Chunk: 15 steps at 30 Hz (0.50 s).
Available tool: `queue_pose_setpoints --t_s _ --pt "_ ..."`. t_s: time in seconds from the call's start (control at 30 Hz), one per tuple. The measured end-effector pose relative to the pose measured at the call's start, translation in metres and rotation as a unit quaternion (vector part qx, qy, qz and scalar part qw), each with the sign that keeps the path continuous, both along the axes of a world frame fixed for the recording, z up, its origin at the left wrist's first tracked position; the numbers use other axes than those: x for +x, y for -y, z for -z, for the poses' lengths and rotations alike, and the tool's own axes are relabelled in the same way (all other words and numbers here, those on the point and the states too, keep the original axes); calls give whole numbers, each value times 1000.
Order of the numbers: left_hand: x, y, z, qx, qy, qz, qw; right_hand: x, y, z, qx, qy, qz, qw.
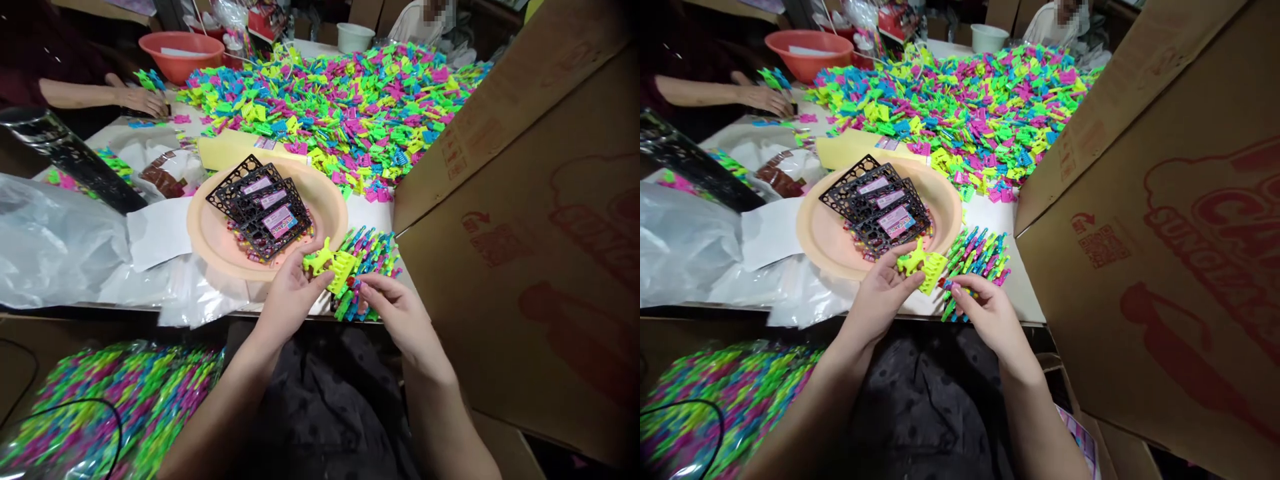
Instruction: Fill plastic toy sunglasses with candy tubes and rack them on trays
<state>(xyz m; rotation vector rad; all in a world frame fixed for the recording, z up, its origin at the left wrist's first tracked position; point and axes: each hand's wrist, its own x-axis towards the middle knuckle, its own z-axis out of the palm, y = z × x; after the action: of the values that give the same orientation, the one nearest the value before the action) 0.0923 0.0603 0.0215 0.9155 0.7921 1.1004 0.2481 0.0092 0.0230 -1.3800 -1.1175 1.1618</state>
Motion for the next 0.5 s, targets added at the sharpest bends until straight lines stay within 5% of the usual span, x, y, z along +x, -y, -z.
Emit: queue_pose_setpoints --t_s 0.4,0.5 --pt "9 3 0 -76 -16 53 996 3 5 13 -49 -157 -40 986" --pt "8 4 -1 -90 -37 79 992 3 7 11 -47 -95 -30 994"
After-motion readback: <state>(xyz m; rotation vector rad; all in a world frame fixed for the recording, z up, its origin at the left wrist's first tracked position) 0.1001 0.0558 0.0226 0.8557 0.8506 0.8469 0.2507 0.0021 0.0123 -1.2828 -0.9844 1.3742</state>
